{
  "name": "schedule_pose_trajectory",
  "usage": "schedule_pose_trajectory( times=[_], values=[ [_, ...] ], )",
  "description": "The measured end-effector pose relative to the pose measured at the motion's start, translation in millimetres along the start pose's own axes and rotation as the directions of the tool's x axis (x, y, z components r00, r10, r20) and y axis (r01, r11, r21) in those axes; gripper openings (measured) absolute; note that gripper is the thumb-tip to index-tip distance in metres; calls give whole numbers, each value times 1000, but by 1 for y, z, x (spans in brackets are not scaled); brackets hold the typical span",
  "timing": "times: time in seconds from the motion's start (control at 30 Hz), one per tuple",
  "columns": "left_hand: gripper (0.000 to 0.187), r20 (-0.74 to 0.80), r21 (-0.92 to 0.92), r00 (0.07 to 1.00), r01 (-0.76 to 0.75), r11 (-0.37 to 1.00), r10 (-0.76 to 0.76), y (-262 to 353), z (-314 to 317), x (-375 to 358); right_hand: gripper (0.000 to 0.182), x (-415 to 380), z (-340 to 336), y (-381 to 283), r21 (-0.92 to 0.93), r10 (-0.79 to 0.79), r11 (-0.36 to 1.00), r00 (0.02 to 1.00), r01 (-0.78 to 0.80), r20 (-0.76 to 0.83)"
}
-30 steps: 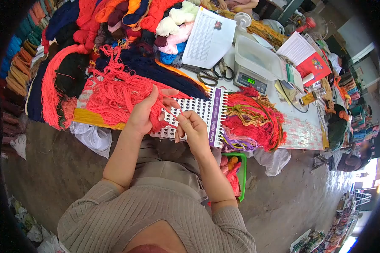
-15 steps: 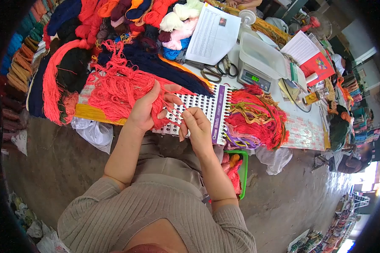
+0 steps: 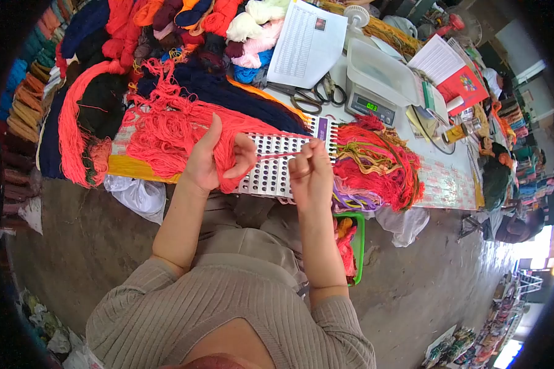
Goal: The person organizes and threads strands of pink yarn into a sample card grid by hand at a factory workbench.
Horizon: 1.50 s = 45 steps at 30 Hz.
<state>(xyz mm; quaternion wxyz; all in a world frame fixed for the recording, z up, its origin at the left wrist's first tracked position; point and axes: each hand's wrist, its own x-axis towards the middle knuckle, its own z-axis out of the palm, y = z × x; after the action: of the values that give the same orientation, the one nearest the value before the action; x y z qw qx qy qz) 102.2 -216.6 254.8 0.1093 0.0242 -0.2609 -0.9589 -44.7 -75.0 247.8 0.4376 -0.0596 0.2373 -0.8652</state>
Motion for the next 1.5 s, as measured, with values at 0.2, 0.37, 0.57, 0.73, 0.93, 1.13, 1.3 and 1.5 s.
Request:
schedule_pose_trajectory(
  times=[0.2,0.37,0.57,0.73,0.93,1.13,1.3,1.5],
  values=[
    [48,62,275,994,-105,956,91,-17,21,4,11,-20,28,23,-813,-32,555,982,174,188],
    [47,-91,295,993,-50,954,80,-24,28,4,11,-19,26,33,-747,0,645,977,162,212],
    [47,-67,72,997,-44,996,49,-21,24,7,16,-20,24,28,-695,26,705,975,139,221],
    [46,-2,0,999,-45,999,45,-16,17,7,20,-21,21,26,-597,47,797,976,91,212],
    [45,-110,53,986,-121,991,126,-12,12,2,21,-23,16,27,-567,41,817,971,102,234],
    [41,-88,49,990,-106,993,110,-8,17,-3,21,-26,18,27,-598,13,790,973,132,232],
    [42,-162,79,974,-148,986,159,-10,16,-5,21,-31,18,28,-556,68,827,967,82,244],
    [42,-185,74,962,-191,979,201,-11,22,-6,23,-32,21,26,-572,69,817,970,80,235]
  ],
)
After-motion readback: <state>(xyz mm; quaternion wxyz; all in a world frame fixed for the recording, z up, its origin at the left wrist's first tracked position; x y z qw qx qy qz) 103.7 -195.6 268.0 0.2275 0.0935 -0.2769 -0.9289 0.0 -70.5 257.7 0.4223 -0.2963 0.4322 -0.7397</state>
